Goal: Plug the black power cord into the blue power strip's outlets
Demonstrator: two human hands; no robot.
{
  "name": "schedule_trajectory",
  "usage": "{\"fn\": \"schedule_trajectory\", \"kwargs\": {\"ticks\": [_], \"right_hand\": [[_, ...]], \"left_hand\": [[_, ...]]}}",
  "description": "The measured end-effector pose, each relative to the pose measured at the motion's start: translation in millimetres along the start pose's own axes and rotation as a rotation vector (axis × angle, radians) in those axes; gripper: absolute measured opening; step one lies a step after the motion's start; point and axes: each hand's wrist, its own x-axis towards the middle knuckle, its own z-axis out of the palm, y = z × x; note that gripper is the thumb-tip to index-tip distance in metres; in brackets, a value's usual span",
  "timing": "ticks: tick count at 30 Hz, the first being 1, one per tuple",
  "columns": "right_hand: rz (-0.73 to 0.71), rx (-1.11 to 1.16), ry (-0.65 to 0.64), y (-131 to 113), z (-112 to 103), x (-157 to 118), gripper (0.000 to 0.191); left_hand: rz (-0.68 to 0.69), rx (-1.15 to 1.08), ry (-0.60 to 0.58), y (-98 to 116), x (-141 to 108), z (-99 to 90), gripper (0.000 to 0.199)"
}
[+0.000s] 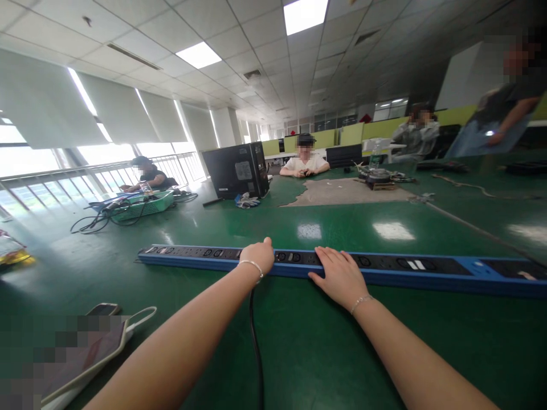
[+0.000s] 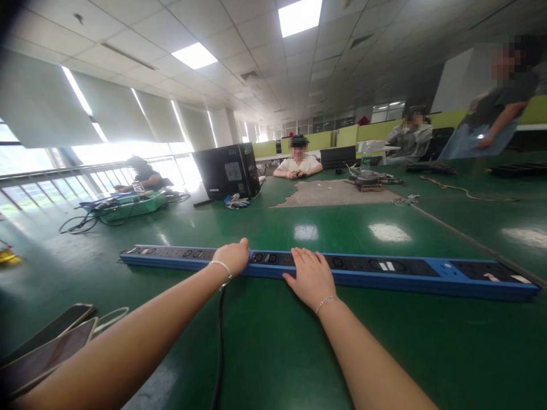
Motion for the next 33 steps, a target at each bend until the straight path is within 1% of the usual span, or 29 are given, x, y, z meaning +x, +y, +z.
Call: {"fn": "schedule_trajectory", "kwargs": {"ticks": [3,5,11,13,15,16,18,19,20,21,22,23,24,25,26,27,31,33], "right_hand": [[0.112,-0.052,-0.011,8,0,0,0.073],[0.152,-0.063,-0.035,13,-1,1,0.078],[0.072,-0.028,-0.075,19,-7,-9,0.071],[0.079,-0.02,-0.073,19,-9,-14,0.069],[0.101,-0.018,-0.084,20,-11,-19,0.07],[0.108,-0.017,-0.095,19,-11,-20,0.07],[0.11,-0.011,-0.118,19,-13,-22,0.072],[0.108,-0.007,-0.124,19,-13,-22,0.072],[0.106,-0.004,-0.123,18,-13,-22,0.072],[0.107,0.0,-0.117,18,-13,-22,0.072],[0.112,0.002,-0.108,17,-12,-21,0.071],[0.118,0.004,-0.098,17,-12,-21,0.07],[0.121,0.008,-0.088,17,-11,-21,0.069],[0.12,0.013,-0.079,17,-10,-21,0.068],[0.116,0.019,-0.072,17,-10,-22,0.067],[0.11,0.027,-0.066,18,-9,-22,0.067],[0.113,0.047,-0.054,17,-9,-22,0.064],[0.121,0.05,-0.053,16,-10,-22,0.064]], "left_hand": [[-0.027,0.014,0.018,6,-6,3.9,0.03],[-0.024,0.01,0.015,7,-6,4.2,0.029],[0.035,-0.049,0.005,-7,-2,2.6,0.029],[0.039,-0.067,0.001,-10,-2,2.2,0.029],[0.027,-0.078,0.014,-10,-4,-2.0,0.03],[0.014,-0.081,0.029,-10,-6,-6.7,0.031],[-0.015,-0.09,0.084,-7,-10,-22.0,0.034],[-0.025,-0.096,0.121,-5,-12,-32.0,0.036],[-0.023,-0.127,0.188,-3,-14,-42.5,0.036],[0.007,-0.16,0.233,0,-16,-52.5,0.036],[0.062,-0.202,0.253,4,-17,-61.0,0.035],[0.109,-0.241,0.233,9,-18,-67.1,0.032],[0.145,-0.274,0.182,14,-17,-70.3,0.031],[0.168,-0.302,0.127,20,-16,-70.5,0.03],[0.17,-0.315,0.068,27,-15,-67.9,0.029],[0.173,-0.316,0.033,33,-13,-63.2,0.029],[0.186,-0.3,-0.018,57,-1,-38.6,0.026],[0.188,-0.288,-0.034,65,5,-30.0,0.026]]}}
